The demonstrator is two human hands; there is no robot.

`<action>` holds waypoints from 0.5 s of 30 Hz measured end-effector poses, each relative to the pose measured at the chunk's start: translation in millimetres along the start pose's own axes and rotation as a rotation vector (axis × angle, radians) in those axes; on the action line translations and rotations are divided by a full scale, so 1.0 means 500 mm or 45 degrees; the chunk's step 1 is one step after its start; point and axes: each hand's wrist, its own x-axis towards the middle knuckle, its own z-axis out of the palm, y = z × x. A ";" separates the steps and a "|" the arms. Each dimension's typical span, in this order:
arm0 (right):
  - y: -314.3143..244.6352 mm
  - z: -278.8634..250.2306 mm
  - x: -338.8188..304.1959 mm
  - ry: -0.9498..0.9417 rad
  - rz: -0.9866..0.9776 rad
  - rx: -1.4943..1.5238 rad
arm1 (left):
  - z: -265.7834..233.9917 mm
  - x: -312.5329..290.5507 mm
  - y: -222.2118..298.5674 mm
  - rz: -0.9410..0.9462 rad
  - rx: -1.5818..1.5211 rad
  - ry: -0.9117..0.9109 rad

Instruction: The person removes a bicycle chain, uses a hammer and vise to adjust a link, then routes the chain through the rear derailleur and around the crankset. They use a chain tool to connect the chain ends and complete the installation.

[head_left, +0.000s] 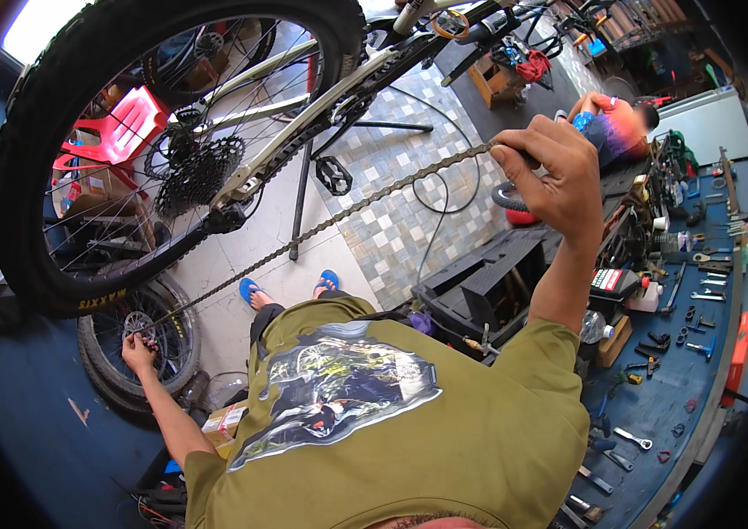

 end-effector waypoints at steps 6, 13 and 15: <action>0.001 0.006 0.002 -0.014 0.001 0.031 | -0.019 0.016 -0.018 0.042 -0.080 0.051; 0.047 0.105 -0.013 -0.298 0.031 0.041 | -0.007 -0.042 0.031 0.763 0.446 0.359; 0.038 0.132 -0.041 -0.445 0.115 0.097 | 0.048 -0.087 0.112 0.844 0.405 0.287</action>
